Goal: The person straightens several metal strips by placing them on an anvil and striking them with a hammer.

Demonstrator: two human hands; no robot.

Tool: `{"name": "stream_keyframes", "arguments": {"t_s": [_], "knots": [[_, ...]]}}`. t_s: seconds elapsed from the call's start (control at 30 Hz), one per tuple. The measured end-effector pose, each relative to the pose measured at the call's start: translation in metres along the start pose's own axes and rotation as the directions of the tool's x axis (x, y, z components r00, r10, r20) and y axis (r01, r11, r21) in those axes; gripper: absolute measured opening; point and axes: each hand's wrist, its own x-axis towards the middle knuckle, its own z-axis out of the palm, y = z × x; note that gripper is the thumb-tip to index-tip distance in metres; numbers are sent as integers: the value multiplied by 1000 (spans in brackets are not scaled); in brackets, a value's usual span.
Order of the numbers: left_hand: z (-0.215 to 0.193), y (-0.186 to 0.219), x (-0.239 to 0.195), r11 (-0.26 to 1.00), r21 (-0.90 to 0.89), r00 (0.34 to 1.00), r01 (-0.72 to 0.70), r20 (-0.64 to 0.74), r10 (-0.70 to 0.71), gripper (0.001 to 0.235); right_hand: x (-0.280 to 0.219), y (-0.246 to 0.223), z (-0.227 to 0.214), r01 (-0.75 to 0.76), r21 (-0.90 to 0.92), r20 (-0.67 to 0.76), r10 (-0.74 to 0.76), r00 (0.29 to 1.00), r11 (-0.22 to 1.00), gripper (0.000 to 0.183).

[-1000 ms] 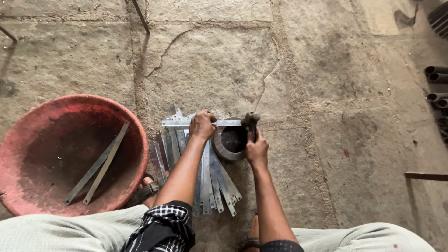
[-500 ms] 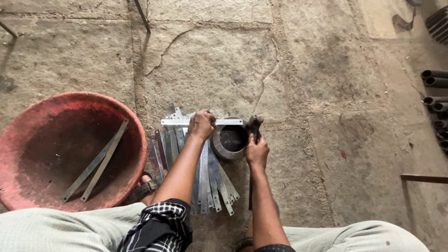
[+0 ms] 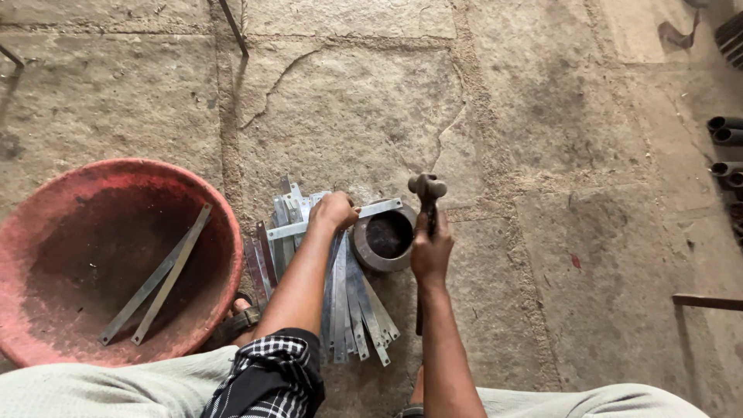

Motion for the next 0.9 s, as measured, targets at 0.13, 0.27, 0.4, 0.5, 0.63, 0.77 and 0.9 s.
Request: {"name": "stream_keyframes", "arguments": {"t_s": [0.13, 0.27, 0.4, 0.5, 0.63, 0.77, 0.9], "knots": [[-2, 5, -7, 1000, -1, 1000, 4, -29, -4, 38, 17, 35, 18, 348, -339, -9, -373, 928, 874, 31], [-3, 4, -10, 1000, -11, 999, 26, -29, -27, 42, 20, 15, -1, 33, -295, 35, -24, 999, 955, 33], [4, 0, -6, 1000, 3, 999, 17, -34, -17, 35, 3, 11, 11, -92, -138, 96, 106, 990, 986, 36], [10, -4, -3, 999, -44, 999, 8, -48, -10, 38, 13, 41, 20, 231, -254, -19, -244, 970, 939, 34], [24, -21, 13, 993, -112, 999, -36, -23, 34, 36, 23, 66, 2, -142, -173, -55, 134, 989, 975, 32], [32, -27, 40, 543, -833, 989, -106, -33, 143, 22, 14, 61, -20, -186, 0, -141, 184, 973, 983, 27], [14, -10, 47, -42, -994, 994, -102, -103, 30, 12, 17, 54, -31, -163, 183, -126, 188, 974, 969, 23]]}}
